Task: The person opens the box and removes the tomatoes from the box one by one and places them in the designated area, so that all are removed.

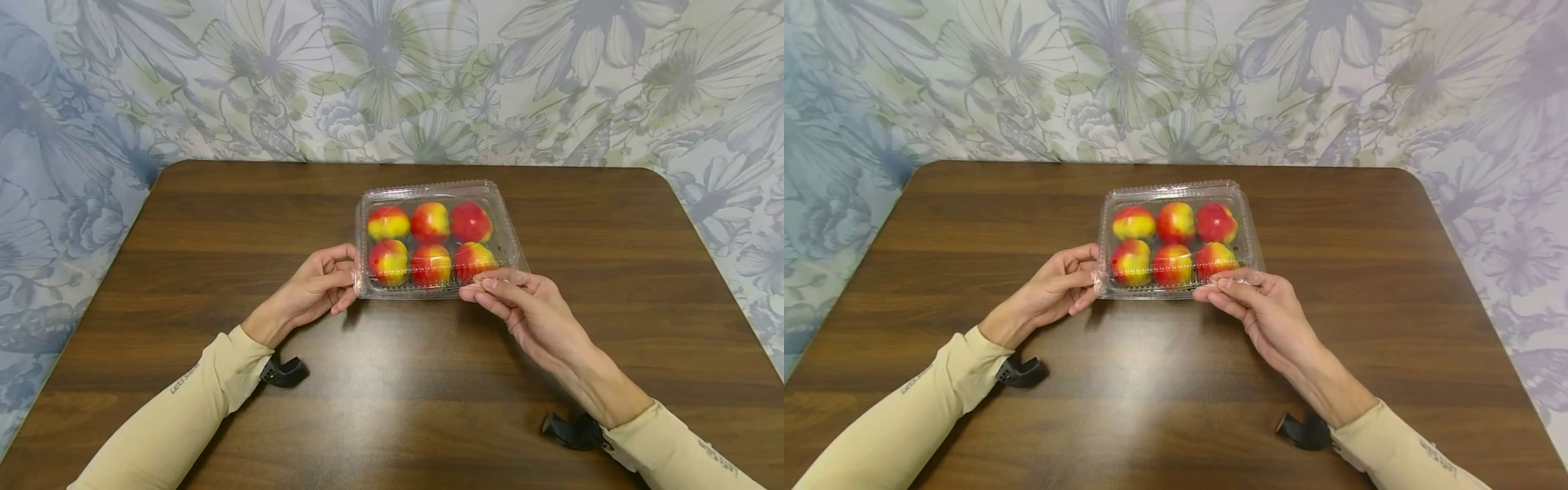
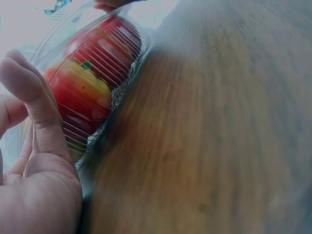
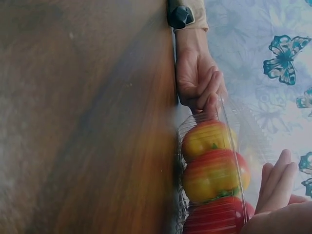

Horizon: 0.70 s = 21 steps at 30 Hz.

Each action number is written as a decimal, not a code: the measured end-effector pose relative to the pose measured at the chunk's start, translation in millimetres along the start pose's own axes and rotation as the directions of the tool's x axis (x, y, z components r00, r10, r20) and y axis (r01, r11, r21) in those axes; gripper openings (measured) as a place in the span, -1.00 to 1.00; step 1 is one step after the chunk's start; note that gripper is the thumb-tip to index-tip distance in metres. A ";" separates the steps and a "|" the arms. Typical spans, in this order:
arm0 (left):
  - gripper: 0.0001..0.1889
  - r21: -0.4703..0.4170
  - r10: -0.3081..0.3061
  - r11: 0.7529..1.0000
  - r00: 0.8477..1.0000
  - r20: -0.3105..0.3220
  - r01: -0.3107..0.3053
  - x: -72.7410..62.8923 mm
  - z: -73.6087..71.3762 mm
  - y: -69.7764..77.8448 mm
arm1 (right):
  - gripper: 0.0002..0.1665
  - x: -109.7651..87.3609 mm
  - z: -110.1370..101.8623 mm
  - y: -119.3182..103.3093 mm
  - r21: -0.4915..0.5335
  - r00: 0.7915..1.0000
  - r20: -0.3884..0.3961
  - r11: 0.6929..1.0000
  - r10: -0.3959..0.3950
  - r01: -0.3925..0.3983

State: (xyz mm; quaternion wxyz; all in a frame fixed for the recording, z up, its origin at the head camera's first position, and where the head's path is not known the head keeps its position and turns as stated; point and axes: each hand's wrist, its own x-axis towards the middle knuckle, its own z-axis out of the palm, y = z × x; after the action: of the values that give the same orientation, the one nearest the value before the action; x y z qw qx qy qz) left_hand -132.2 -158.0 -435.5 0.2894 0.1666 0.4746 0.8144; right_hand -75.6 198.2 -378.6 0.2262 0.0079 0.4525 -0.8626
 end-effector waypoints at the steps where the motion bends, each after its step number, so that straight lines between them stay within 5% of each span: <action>1: -0.84 0.001 0.000 1.000 1.000 -0.001 0.000 0.1 0.1 -0.1 | -0.74 0.1 -0.4 0.2 0.007 1.000 0.003 1.000 0.000 0.000; 21: -0.84 0.024 0.016 1.000 1.000 -0.004 -0.016 0.6 2.3 1.6 | -0.65 1.0 -5.6 3.5 0.140 0.996 0.088 0.990 -0.013 0.000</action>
State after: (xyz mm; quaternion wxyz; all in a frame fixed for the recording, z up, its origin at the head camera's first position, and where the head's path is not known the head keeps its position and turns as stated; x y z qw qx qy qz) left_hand -132.0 -156.6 -433.0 0.2797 0.1721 0.4836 0.8113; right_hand -76.2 200.4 -384.8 0.2421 -0.0159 0.3802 -0.8925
